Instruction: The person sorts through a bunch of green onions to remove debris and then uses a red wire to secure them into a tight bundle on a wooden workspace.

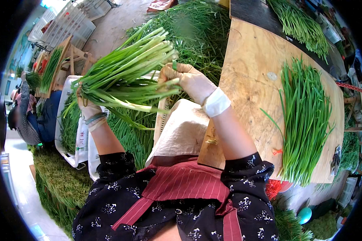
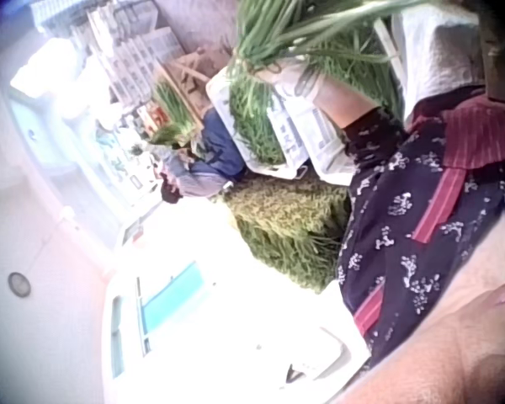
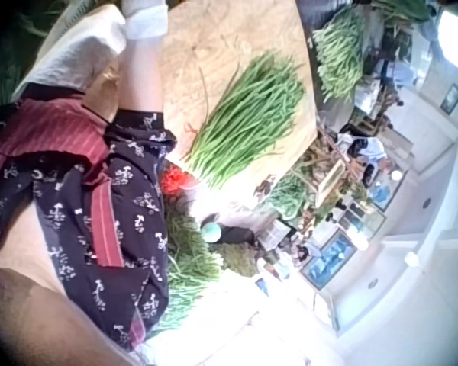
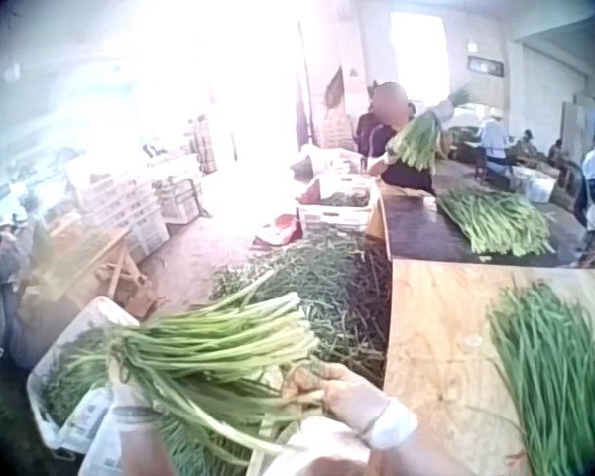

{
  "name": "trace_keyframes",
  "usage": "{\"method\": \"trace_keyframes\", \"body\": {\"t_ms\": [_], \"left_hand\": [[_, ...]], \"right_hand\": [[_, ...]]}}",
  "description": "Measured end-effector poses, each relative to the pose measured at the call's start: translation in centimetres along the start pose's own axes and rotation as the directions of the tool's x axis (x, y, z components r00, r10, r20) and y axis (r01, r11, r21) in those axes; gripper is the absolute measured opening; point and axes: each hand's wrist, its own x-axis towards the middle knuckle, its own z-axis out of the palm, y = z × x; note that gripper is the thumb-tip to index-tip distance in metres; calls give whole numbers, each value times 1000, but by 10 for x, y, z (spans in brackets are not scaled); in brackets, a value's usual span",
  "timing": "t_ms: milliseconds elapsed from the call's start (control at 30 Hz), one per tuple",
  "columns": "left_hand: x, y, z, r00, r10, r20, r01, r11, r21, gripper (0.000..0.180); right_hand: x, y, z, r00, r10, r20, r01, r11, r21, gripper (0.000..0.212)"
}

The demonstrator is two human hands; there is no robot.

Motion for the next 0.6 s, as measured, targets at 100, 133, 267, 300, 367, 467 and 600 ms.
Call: {"method": "trace_keyframes", "body": {"t_ms": [100,133,267,300,367,467,600], "left_hand": [[-4,-8,-4,999,26,20,-28,993,116,24],[-5,-10,-5,998,65,-19,-62,988,144,23],[-1,-6,-5,999,13,-31,-11,997,73,26],[1,-2,-3,992,75,-104,-51,975,218,30],[8,1,1,978,134,-159,-81,951,298,32],[18,-1,11,934,309,-181,-149,795,588,27],[36,-12,38,937,345,-54,-262,797,545,10]], "right_hand": [[-16,-14,-9,994,-105,-44,86,947,-309,29],[-26,-20,-13,987,49,-151,-82,971,-225,30],[-60,-51,-36,952,-244,-186,186,942,-280,30],[-66,-59,-45,896,-417,-152,399,906,-139,29],[-65,-70,-64,767,-633,-103,636,728,256,19],[-49,-51,-81,745,-398,-535,293,916,-273,14],[-20,-2,-72,951,66,-303,-146,957,-249,32]]}}
